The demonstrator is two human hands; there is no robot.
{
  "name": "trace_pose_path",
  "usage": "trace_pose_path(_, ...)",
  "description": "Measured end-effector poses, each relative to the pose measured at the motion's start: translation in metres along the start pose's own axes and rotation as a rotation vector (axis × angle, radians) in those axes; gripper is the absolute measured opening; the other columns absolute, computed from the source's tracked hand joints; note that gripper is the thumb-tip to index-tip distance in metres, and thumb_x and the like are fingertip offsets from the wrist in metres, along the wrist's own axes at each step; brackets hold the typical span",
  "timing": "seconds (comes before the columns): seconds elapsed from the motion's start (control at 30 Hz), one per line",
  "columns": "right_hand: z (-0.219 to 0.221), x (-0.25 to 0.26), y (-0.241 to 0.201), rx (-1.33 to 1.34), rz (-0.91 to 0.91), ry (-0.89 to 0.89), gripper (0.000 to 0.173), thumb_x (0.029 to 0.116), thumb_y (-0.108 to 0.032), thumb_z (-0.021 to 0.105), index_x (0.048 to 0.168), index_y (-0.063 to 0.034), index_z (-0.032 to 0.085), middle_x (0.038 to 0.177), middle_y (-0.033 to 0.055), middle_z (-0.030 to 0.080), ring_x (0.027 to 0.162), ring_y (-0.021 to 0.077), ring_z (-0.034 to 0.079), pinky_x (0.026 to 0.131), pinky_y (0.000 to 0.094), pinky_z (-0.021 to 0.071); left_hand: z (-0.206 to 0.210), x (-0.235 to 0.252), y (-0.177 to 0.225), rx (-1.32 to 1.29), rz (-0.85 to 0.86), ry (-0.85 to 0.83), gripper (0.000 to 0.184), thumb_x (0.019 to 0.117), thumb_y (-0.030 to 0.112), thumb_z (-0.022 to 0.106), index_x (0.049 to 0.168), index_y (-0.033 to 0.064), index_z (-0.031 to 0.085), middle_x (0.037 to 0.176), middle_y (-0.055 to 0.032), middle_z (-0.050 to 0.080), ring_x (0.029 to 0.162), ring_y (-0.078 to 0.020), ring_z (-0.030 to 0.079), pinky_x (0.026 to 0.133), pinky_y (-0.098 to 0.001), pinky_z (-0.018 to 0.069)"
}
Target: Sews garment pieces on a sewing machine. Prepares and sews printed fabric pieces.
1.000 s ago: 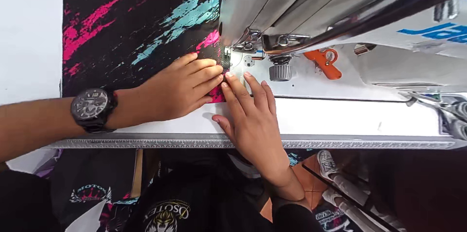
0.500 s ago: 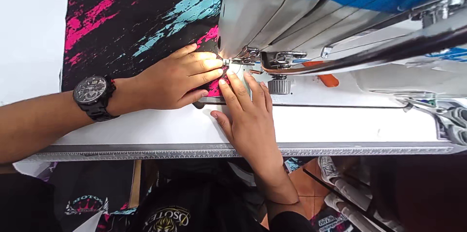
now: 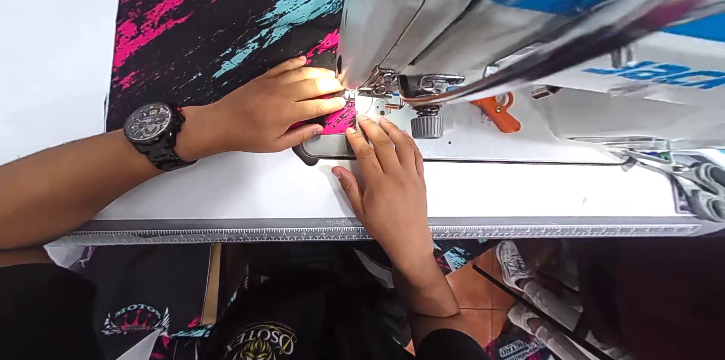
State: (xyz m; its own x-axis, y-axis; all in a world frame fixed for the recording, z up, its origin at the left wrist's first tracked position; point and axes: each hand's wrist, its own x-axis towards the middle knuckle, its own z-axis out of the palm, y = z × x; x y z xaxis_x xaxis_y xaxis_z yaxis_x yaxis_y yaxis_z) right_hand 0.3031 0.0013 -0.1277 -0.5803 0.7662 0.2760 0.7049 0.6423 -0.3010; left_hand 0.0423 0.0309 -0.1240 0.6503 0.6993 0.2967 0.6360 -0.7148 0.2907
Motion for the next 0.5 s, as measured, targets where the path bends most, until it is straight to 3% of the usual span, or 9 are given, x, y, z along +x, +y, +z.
trace_pose_path(0.23,0.001,-0.004,0.002,0.023,0.029,0.069,0.049,0.1051,-0.051,0.047,0.125,-0.0147,0.072,0.137,0.0075,0.066,0.135,0.0313,0.054,0.111,0.0505,0.0413,0.000,0.000,0.000,-0.005,-0.002,-0.007,0.048,0.1059,0.036,0.042,0.141,0.0117,0.062,0.145,-0.0113,0.059,0.142,-0.0279,0.048,0.122,-0.0531,0.0288)
trace_pose_path(0.33,0.001,-0.003,0.002,0.037,0.037,0.088,0.047,0.1055,-0.050,0.047,0.122,-0.0143,0.073,0.137,0.0075,0.065,0.133,0.0307,0.055,0.108,0.0494,0.0429,-0.003,0.001,0.000,0.041,-0.093,0.038,0.051,0.1067,0.045,0.039,0.139,0.0131,0.063,0.146,-0.0092,0.059,0.144,-0.0293,0.046,0.122,-0.0591,0.0258)
trace_pose_path(0.37,0.001,-0.003,0.001,0.045,0.040,0.097,0.047,0.1054,-0.049,0.048,0.121,-0.0134,0.073,0.136,0.0085,0.065,0.132,0.0314,0.056,0.107,0.0500,0.0438,-0.006,0.001,0.001,0.072,-0.191,0.035,0.055,0.1070,0.049,0.037,0.143,0.0135,0.060,0.150,-0.0094,0.056,0.147,-0.0307,0.043,0.121,-0.0621,0.0237)
trace_pose_path(0.43,-0.001,-0.003,0.003,0.098,0.042,0.119,0.046,0.1050,-0.046,0.050,0.123,-0.0109,0.072,0.136,0.0098,0.066,0.131,0.0320,0.057,0.107,0.0511,0.0453,-0.013,-0.006,-0.004,0.111,-0.391,-0.069,0.070,0.1053,0.060,0.028,0.157,0.0152,0.042,0.165,-0.0109,0.036,0.155,-0.0362,0.026,0.120,-0.0710,0.0139)
trace_pose_path(0.5,-0.005,-0.008,0.011,0.224,0.019,0.152,0.041,0.1043,-0.039,0.055,0.126,-0.0078,0.070,0.135,0.0113,0.066,0.129,0.0298,0.059,0.106,0.0494,0.0473,-0.020,-0.035,-0.005,0.118,-0.421,-0.132,0.074,0.1041,0.064,0.023,0.162,0.0189,0.035,0.170,-0.0095,0.026,0.157,-0.0374,0.019,0.120,-0.0724,0.0104)
